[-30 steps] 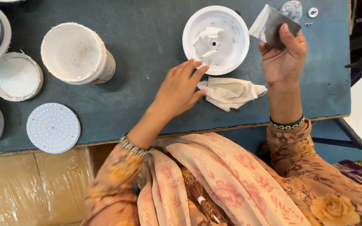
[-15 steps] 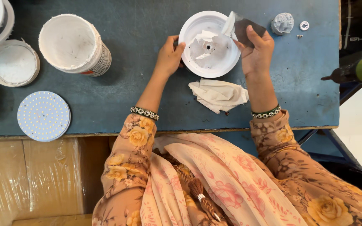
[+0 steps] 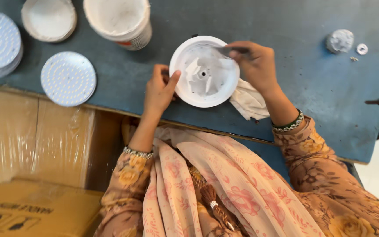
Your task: The person applies thermal paste to the back of circular LED boards using a spatula and then presses them into plastic bulb housings on an assembly workbench.
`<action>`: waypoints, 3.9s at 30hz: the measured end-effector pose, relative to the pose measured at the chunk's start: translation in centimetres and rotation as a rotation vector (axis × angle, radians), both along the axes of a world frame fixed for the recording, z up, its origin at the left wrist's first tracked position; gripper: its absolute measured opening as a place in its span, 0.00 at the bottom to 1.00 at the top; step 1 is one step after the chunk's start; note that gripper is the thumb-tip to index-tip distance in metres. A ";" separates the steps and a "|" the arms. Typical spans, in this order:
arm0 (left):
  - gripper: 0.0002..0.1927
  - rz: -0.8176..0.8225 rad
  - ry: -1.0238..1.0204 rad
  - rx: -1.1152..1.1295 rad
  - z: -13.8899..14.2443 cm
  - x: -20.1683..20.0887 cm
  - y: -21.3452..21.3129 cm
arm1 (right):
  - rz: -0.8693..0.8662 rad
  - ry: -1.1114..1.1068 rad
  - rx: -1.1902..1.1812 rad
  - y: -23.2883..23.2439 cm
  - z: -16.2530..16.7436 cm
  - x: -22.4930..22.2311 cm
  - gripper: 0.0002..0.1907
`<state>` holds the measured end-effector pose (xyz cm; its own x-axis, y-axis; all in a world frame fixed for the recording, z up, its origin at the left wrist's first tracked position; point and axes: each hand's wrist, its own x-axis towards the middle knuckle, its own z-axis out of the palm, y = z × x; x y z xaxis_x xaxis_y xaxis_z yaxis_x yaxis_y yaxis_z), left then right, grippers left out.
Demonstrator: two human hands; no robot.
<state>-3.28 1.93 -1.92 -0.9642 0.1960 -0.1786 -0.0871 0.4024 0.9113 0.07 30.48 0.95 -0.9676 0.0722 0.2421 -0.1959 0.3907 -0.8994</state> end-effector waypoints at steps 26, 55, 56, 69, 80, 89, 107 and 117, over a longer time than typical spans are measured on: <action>0.16 0.126 0.406 0.041 -2.5 0.2 1.1 | 0.203 0.442 0.784 -4.9 1.9 -1.3 0.13; 0.14 0.258 0.543 0.106 -3.6 0.1 1.6 | 0.345 0.403 0.931 -1.2 -0.5 -1.0 0.13; 0.14 0.264 0.536 0.113 -3.5 0.1 1.6 | 0.352 0.386 0.928 -1.2 -0.4 -0.1 0.14; 0.13 0.277 0.555 0.142 -2.8 -0.1 1.2 | 0.198 0.457 0.977 -2.8 1.2 2.2 0.08; 0.12 0.332 0.561 0.079 -3.0 0.0 0.8 | 0.123 0.392 0.959 -3.7 -3.1 4.0 0.12; 0.14 0.272 0.531 0.148 -2.7 0.7 -0.5 | 0.082 0.338 0.771 -6.7 0.4 6.9 0.10; 0.15 0.264 0.433 0.172 -4.4 0.2 -0.1 | 0.108 0.277 0.828 -8.9 0.3 8.5 0.12; 0.16 0.266 0.450 0.129 -4.8 0.3 -0.2 | 0.020 0.265 0.846 -7.1 -1.4 2.4 0.11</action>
